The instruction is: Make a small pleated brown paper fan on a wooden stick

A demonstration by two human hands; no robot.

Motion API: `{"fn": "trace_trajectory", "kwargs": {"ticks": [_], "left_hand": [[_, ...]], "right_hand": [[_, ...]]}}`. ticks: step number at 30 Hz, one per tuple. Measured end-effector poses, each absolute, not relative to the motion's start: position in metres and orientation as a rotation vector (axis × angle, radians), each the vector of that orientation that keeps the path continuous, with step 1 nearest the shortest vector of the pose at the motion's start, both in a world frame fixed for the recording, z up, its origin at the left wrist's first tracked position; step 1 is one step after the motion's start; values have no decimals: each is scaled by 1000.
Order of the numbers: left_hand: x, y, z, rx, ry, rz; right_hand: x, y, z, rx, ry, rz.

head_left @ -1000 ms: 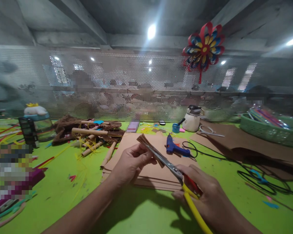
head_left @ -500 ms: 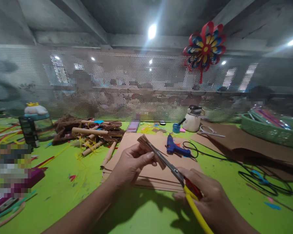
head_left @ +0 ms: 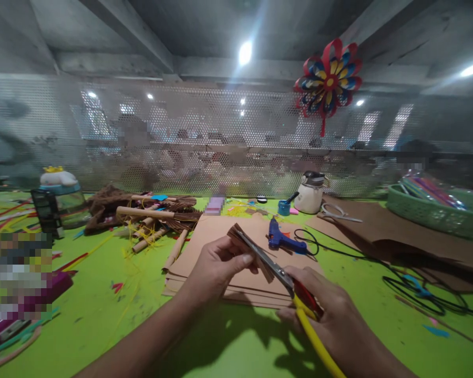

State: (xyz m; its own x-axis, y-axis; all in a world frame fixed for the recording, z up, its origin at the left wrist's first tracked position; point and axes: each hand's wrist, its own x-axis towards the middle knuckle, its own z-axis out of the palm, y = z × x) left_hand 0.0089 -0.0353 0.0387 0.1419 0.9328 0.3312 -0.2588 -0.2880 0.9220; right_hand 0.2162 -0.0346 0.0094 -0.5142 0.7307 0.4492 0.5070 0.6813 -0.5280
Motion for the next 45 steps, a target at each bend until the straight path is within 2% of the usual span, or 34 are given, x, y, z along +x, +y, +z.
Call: {"fn": "trace_trajectory", "kwargs": {"ticks": [14, 22, 34, 39, 45], "left_hand": [[11, -36, 39, 1289, 725, 1412], [12, -35, 33, 1324, 706, 1315], [16, -37, 29, 1275, 699, 1236], [13, -30, 23, 1223, 757, 1216], [9, -26, 25, 1220, 745, 1250]], "right_hand": [[221, -29, -1, -945, -2276, 267], [218, -32, 5, -960, -2243, 386], [220, -27, 3, -1013, -2141, 347], [235, -20, 9, -1147, -1985, 215], [277, -16, 14, -1456, -2143, 120]]}}
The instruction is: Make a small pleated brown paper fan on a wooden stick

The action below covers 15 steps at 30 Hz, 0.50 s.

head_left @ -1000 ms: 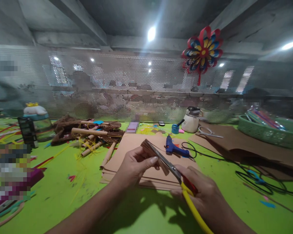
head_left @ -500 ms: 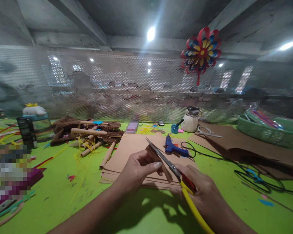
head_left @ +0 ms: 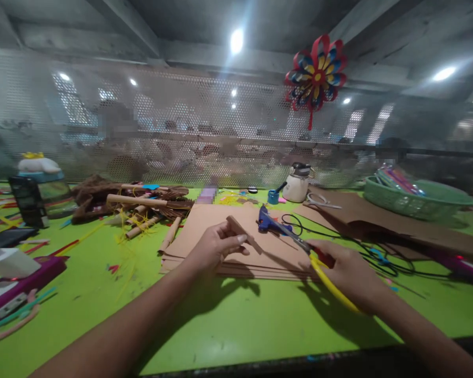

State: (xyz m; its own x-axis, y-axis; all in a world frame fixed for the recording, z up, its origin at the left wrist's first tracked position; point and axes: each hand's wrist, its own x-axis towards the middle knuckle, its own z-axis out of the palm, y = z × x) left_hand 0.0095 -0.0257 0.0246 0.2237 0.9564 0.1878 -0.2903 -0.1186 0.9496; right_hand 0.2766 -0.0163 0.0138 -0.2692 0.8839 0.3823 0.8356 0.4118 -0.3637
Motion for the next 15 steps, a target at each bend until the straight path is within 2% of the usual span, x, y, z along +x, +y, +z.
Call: {"fn": "trace_trajectory", "kwargs": {"ticks": [6, 11, 15], "left_hand": [[7, -26, 27, 1225, 768, 1120], [5, -25, 24, 1256, 876, 1118], [2, -22, 22, 1378, 914, 1078]], "right_hand": [[337, 15, -6, -1983, -1988, -127], [365, 24, -20, -2148, -2059, -226], [352, 10, -4, -2161, -2107, -403]]}}
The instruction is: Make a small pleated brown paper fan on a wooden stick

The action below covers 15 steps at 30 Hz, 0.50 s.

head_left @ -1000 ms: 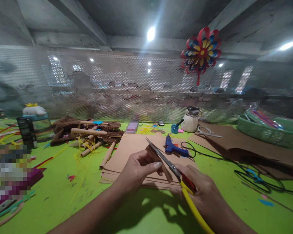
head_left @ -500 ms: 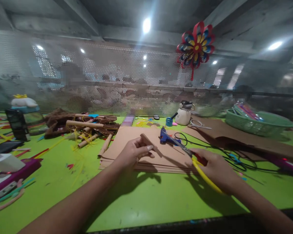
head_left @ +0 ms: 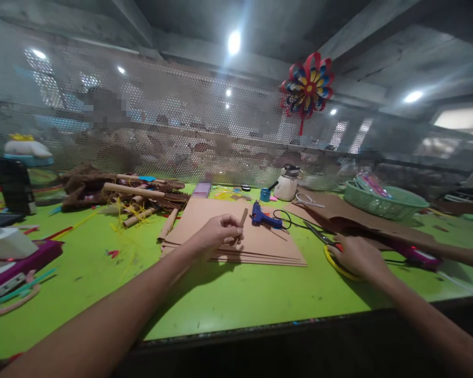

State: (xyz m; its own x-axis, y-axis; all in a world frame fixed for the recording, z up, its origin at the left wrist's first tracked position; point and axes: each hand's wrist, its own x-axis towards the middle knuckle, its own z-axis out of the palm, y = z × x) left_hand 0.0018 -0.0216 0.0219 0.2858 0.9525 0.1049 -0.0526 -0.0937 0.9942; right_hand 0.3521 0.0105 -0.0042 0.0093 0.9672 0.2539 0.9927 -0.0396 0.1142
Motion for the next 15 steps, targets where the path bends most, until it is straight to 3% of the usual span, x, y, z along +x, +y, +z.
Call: {"fn": "trace_trajectory", "kwargs": {"ticks": [3, 9, 15], "left_hand": [[0, -18, 18, 1556, 1022, 1076], [2, -18, 10, 2303, 1274, 1173], [-1, -21, 10, 2592, 1255, 1204]], "right_hand": [[315, -9, 22, -1813, -2112, -378], [212, -17, 44, -1151, -2094, 898], [175, 18, 23, -887, -1727, 1329]]}}
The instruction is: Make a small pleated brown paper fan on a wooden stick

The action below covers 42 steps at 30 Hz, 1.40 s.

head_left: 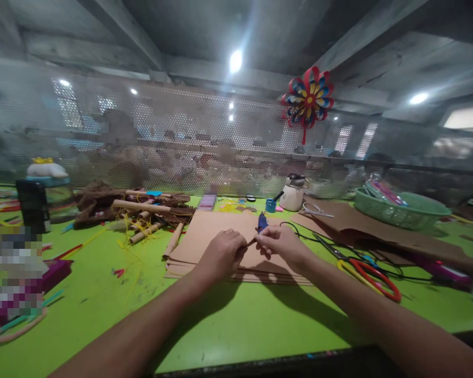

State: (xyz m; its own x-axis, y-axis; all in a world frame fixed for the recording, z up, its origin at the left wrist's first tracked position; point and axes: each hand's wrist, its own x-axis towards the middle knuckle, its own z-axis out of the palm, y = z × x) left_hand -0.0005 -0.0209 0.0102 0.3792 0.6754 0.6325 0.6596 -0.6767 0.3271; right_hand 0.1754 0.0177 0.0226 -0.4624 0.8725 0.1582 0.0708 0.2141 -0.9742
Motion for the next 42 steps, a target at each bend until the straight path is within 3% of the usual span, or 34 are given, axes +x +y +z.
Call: {"fn": "trace_trajectory", "kwargs": {"ticks": [4, 9, 14, 42], "left_hand": [[0, -21, 7, 2332, 1257, 1141], [1, -19, 4, 1784, 1105, 797], [0, -14, -2, 1439, 1017, 799], [15, -12, -2, 1411, 1178, 1159]], "right_hand": [[174, 23, 10, -848, -1713, 1400], [181, 20, -4, -873, -1695, 1396], [188, 19, -4, -823, -1641, 1515], [183, 24, -16, -768, -1462, 1638]]}}
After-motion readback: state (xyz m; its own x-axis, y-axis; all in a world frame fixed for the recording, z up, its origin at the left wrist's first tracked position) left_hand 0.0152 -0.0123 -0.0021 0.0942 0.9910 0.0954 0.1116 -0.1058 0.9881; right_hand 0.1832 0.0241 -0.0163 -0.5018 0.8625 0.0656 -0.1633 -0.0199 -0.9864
